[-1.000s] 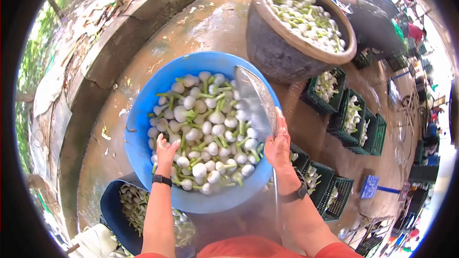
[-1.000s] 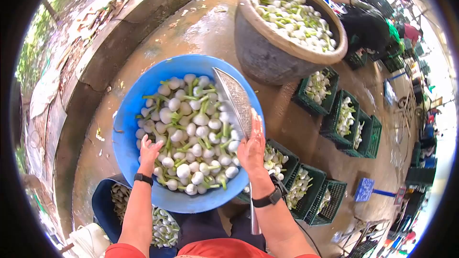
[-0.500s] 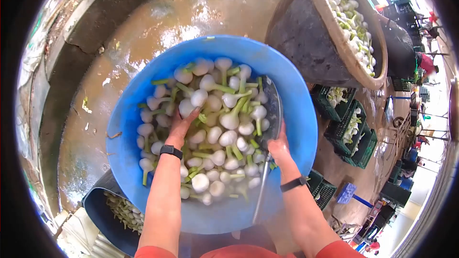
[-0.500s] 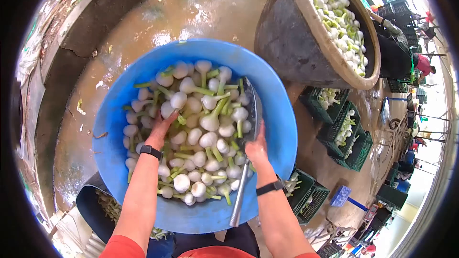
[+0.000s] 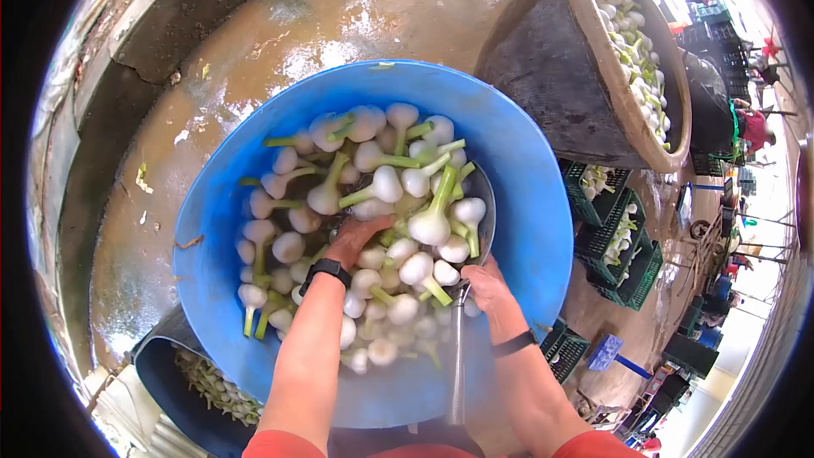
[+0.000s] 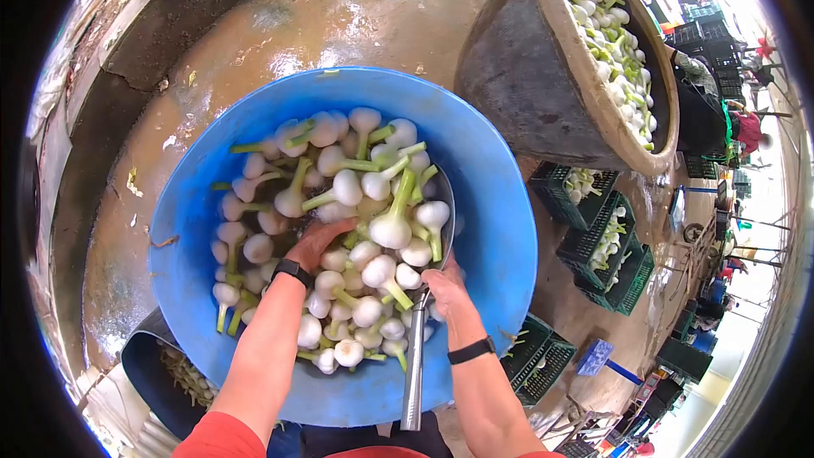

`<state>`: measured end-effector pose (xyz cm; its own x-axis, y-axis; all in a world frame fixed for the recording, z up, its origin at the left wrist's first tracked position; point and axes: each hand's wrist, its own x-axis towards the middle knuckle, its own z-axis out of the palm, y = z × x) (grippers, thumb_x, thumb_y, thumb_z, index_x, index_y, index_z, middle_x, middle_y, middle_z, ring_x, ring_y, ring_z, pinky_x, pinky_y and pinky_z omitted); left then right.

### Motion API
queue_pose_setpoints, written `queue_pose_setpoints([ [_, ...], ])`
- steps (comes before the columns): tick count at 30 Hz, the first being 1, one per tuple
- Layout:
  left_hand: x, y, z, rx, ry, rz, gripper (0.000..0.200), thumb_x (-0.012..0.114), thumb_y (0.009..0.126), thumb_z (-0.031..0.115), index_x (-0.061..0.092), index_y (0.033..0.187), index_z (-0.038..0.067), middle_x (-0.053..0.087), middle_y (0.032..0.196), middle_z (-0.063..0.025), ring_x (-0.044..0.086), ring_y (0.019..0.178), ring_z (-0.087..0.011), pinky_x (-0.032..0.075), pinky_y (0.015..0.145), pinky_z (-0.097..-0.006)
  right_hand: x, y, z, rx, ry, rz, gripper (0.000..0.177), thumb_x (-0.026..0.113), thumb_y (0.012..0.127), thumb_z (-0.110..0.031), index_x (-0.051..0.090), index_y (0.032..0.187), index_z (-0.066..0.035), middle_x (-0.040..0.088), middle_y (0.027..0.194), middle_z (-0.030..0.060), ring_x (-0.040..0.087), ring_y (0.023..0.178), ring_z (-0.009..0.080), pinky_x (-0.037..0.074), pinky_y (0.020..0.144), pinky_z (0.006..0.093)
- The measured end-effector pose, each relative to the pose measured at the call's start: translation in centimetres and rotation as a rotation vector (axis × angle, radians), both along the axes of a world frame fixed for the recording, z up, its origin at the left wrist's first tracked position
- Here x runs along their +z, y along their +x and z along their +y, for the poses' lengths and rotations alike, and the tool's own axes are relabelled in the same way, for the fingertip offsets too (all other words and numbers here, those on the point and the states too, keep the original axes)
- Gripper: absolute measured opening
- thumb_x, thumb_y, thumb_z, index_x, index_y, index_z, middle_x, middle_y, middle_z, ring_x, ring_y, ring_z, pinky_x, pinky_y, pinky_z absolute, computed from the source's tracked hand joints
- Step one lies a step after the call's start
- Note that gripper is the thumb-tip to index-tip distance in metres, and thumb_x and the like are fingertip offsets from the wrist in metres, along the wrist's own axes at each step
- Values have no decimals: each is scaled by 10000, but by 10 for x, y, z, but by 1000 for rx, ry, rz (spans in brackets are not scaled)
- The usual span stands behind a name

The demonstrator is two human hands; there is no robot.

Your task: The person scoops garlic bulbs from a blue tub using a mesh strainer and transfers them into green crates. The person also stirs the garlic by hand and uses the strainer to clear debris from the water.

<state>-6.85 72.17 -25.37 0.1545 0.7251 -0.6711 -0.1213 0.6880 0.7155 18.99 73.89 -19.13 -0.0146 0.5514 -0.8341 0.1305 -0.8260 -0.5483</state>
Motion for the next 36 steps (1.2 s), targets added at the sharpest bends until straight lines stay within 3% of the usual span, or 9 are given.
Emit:
queue_pose_setpoints([
  [2,39,10,11,273,-468,125,558,748,736,257,544,1207,38,593,1171,-99,545,1072,-192,400,959,-364,30,-7,0,-33,25,13,779,455,647,121,329,1387,-88,501,1243,116,508,1127,245,421,945,325],
  [3,44,10,8,273,-464,130,558,748,736,257,544,1207,38,593,1171,-99,545,1072,-192,400,959,-364,48,-12,0,-65,50,23,776,451,642,128,337,1381,-80,503,1239,115,505,1131,246,416,951,328],
  [5,52,8,1,293,-158,-99,574,778,711,252,551,1196,47,618,1106,-87,560,1028,-187,412,935,-343,82,-22,0,-42,41,-86,768,453,638,137,346,1371,-65,507,1233,115,500,1136,239,406,962,328],
  [18,199,25,-21,328,175,17,510,803,661,156,581,1100,23,646,943,-50,606,850,-147,487,785,-303,180,4,-63,-165,286,318,858,427,647,152,226,1445,-92,415,1331,80,422,1220,194,343,1025,323],
  [22,239,46,-31,259,276,150,467,812,665,206,597,1053,64,640,917,-17,593,758,-95,457,577,-233,191,20,-90,-245,408,447,841,427,667,125,210,1450,-94,394,1341,77,386,1233,191,326,1023,312],
  [29,298,129,-57,7,496,241,354,690,790,308,648,1068,92,648,961,-8,598,850,-108,469,704,-265,214,91,-147,-462,498,432,793,471,693,113,260,1425,-107,469,1253,87,424,1175,187,347,985,289],
  [31,355,194,-80,-67,574,171,315,657,821,293,665,1050,77,646,955,-8,593,852,-112,467,721,-263,226,126,-169,-524,505,488,791,467,687,118,258,1422,-87,471,1249,87,424,1173,186,341,990,282],
  [32,338,204,-75,-46,496,231,423,710,793,196,553,1147,25,630,1055,-79,613,894,-147,484,770,-262,235,146,-183,-553,537,460,781,459,686,123,260,1417,-67,470,1254,89,434,1165,188,358,969,263],
  [36,313,306,-104,-135,485,-10,513,708,783,95,466,1231,38,592,1073,-56,584,955,-149,475,846,-296,260,233,-248,-773,594,385,740,462,687,129,304,1389,-42,510,1210,80,513,1070,156,444,872,251],
])
